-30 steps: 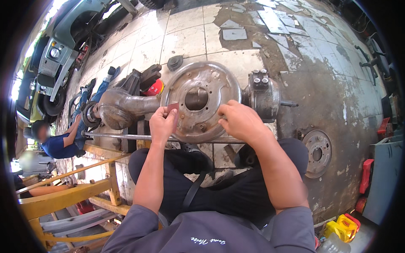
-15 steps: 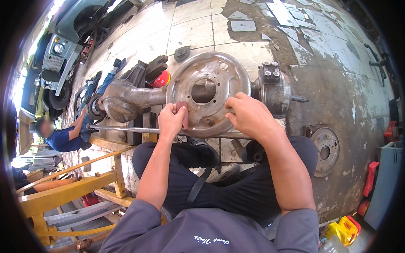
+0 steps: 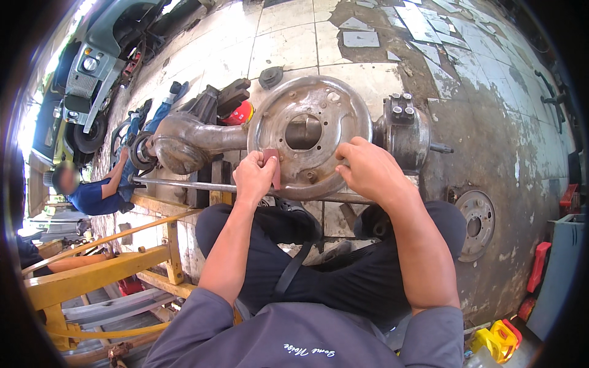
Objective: The person scrubs the surface of a brake drum with a sanding block, then uses a metal file to scrape the inner rim. They continue sanding the drum and later sand a separate brake shoe component.
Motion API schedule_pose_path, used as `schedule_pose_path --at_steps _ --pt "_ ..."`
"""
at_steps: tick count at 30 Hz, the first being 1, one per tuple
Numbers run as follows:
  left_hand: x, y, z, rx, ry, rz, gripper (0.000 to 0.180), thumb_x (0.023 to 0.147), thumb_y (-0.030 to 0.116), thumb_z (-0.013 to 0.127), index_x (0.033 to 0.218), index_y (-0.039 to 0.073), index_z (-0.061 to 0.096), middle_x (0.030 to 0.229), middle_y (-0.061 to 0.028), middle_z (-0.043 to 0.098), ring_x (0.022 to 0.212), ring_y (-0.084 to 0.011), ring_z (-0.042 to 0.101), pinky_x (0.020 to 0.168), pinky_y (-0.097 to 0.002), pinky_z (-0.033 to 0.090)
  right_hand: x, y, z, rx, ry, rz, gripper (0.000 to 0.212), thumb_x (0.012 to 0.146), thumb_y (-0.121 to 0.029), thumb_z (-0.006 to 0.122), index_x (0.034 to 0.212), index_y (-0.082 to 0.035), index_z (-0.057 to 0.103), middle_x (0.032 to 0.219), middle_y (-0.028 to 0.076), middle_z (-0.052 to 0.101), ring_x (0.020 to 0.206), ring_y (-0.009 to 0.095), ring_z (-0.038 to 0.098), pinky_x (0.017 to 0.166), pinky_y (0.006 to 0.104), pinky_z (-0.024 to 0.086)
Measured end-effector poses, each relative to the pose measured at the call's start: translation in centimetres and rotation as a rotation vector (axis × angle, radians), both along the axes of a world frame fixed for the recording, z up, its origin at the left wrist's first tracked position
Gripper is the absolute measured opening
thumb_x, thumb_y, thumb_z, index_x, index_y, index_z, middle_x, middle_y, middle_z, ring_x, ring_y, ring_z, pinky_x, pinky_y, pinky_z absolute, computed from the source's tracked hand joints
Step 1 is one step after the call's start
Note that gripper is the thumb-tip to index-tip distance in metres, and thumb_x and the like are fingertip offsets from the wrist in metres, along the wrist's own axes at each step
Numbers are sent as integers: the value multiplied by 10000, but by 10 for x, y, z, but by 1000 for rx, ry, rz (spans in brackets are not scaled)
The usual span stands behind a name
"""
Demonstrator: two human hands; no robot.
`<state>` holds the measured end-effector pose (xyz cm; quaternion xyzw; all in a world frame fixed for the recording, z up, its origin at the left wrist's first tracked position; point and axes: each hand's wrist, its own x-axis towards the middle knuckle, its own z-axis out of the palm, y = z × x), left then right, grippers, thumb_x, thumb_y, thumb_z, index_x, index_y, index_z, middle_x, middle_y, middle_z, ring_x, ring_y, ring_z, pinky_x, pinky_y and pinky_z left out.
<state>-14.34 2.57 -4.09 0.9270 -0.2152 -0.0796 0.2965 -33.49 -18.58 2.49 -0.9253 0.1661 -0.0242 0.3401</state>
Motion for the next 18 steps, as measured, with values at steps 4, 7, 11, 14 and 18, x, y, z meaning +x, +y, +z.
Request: schedule_pose_path --at_steps 4,7,11,14,18 --pt "2 -2 4 28 -37 -22 313 901 329 750 963 23 762 843 -127 780 788 -247 758 787 -373 563 2 2 6 14 50 -2 250 913 -146 744 1126 -22 706 1100 177 671 1044 379 662 929 447 525" --pt "3 6 1 15 83 -30 327 896 345 753 992 33 769 870 -142 782 814 -267 762 797 -383 569 -1 0 2 -8 4 -6 241 916 -183 738 1105 -37 704 1070 166 670 1025 383 666 907 463 529" --pt "9 3 -4 -49 -141 -95 324 885 388 707 969 84 781 884 -178 759 887 -379 736 786 -478 559 2 1 -5 -60 -25 31 225 915 -205 734 1079 -53 704 1055 155 672 1017 372 678 878 471 550" --pt "9 4 -1 -31 -68 -148 333 893 359 745 1030 57 776 929 -163 768 883 -321 757 815 -404 571 0 -1 -10 -79 -3 36 242 927 -248 720 1086 -66 706 1091 155 668 1033 374 680 898 467 561" --pt "12 -5 3 -52 -33 -99 286 872 307 771 956 35 765 800 -149 753 766 -281 748 744 -410 563 3 3 0 -31 60 27 241 948 -238 696 1116 -66 708 1120 161 662 1059 383 675 915 478 555"
